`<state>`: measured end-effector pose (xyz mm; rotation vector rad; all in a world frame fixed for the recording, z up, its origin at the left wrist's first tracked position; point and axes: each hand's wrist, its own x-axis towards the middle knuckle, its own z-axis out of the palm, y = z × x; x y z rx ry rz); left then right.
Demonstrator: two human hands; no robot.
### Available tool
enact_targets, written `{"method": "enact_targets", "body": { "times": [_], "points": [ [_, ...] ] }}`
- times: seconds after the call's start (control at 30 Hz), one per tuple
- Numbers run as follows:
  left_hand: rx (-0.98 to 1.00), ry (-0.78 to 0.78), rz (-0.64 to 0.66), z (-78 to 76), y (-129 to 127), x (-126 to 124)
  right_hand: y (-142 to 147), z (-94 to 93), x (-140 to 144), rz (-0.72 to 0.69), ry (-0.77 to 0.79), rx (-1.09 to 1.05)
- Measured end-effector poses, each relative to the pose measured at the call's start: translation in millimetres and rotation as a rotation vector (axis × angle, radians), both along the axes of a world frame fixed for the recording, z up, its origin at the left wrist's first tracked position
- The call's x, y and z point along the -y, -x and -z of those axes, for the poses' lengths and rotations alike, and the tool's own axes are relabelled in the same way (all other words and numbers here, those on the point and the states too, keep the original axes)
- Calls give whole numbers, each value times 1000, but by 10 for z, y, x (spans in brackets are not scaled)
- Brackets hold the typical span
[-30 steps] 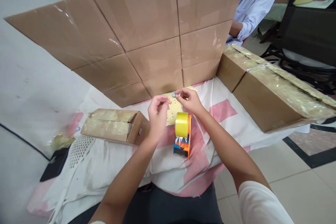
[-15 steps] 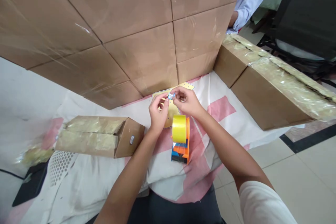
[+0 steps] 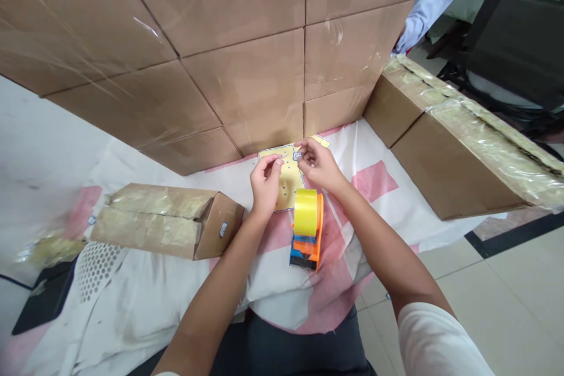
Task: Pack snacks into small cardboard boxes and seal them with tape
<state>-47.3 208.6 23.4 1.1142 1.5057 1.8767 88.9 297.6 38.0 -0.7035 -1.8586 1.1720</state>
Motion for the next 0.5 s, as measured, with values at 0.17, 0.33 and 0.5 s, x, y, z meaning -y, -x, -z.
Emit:
{"method": "enact_targets", "body": {
  "times": [0.17,0.33,0.5],
  "points": [
    [365,44,33,24,-3,-56,13,251,-233,120,-41,117],
    [461,75,76,10,-11,-55,76,465,-399,175,-226,351],
    [458,73,87,-5,-2,-38,98,460,-405,239,-414,356]
  ]
}}
